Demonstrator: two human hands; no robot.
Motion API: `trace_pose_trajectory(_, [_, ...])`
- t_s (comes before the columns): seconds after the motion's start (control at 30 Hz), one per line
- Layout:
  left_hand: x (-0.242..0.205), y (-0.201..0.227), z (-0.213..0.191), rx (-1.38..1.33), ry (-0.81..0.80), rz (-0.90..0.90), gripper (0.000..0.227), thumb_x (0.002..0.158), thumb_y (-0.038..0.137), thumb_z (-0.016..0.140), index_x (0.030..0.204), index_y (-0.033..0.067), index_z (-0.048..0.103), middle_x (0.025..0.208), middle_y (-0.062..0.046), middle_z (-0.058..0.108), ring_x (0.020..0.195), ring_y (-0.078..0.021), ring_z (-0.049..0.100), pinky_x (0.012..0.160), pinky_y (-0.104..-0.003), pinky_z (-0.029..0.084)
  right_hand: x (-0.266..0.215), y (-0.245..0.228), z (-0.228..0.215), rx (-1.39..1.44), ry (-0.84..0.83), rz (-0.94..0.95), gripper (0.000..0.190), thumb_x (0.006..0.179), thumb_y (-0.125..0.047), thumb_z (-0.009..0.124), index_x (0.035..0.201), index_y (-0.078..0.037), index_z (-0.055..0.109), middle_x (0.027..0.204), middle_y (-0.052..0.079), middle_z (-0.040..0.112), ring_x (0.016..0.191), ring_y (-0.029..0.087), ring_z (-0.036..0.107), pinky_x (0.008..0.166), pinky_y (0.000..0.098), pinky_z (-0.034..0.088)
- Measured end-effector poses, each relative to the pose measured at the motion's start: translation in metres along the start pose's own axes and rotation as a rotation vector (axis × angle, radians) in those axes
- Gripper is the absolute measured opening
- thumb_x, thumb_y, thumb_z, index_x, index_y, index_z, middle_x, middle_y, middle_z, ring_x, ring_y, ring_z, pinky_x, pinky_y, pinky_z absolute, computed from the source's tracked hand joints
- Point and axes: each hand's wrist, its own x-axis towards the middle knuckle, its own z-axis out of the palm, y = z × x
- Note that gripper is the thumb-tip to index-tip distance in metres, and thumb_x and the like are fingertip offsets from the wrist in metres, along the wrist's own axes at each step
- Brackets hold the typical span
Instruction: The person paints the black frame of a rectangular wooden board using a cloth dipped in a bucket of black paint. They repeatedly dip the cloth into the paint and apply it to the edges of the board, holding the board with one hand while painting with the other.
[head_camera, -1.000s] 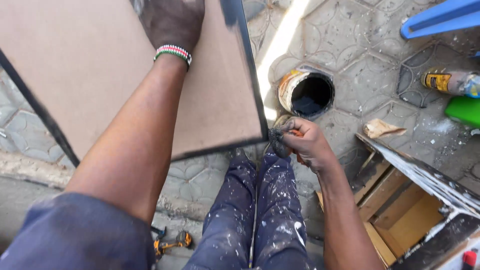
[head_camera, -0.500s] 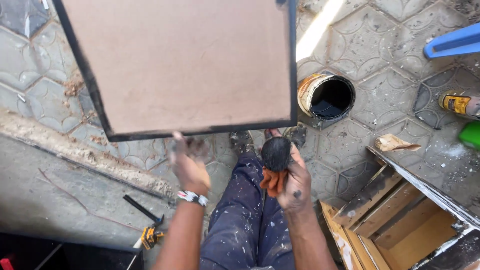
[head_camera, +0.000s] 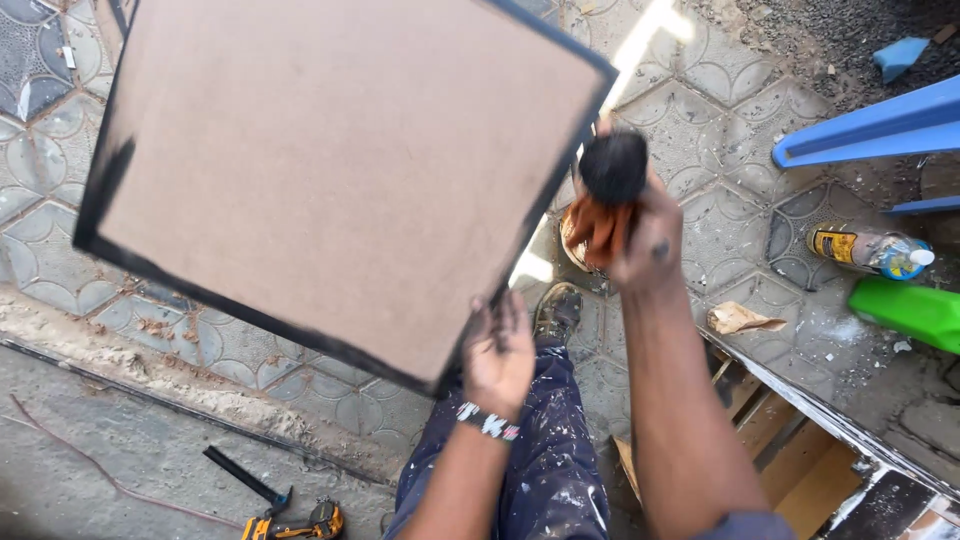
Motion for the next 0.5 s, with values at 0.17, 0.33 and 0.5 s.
trace_pose_trajectory(0.17, [0.027,-0.064,0.053,-0.072,-0.091,-0.083,0.016,0.105,0.022,0.092,0.12,0.0198,0.088,0.151,-0.014,0.085,0.153,-0.0339,0.073,0.131,-0.053,0.062,0.032,-0.024,-0.004,0.108,-0.175,-0.029,0.043,0.124,-0.019,0.061,0.165,-0.008,0.064,0.185,0.027,0.057,0.172,0.044,0.06,0.145,0.066,0.054])
trace_pose_trajectory(0.33, [0.024,-0.067,0.09,0.286,-0.342,-0.079,0.044,0.117,0.045,0.077,0.158,0.0289,0.076,0.155,-0.005,0.082,0.141,-0.0251,0.079,0.114,-0.041,0.07,0.042,0.025,-0.242,-0.577,0.388,0.054,0.027,0.115,-0.04,0.081,0.113,-0.015,0.072,0.068,0.025,0.068,0.041,0.036,0.068,0.024,0.0506,0.052])
trace_pose_trajectory(0.5, [0.007,-0.077,0.058,0.87,-0.237,-0.046,0.046,0.112,0.026,0.077,0.153,0.0032,0.073,0.143,-0.025,0.084,0.118,-0.0344,0.086,0.098,-0.045,0.071,0.082,0.057,-0.349,-0.927,0.443,0.132,0.026,0.11,-0.025,0.08,0.099,-0.002,0.074,0.053,0.023,0.06,0.029,0.033,0.054,0.022,0.0479,0.039])
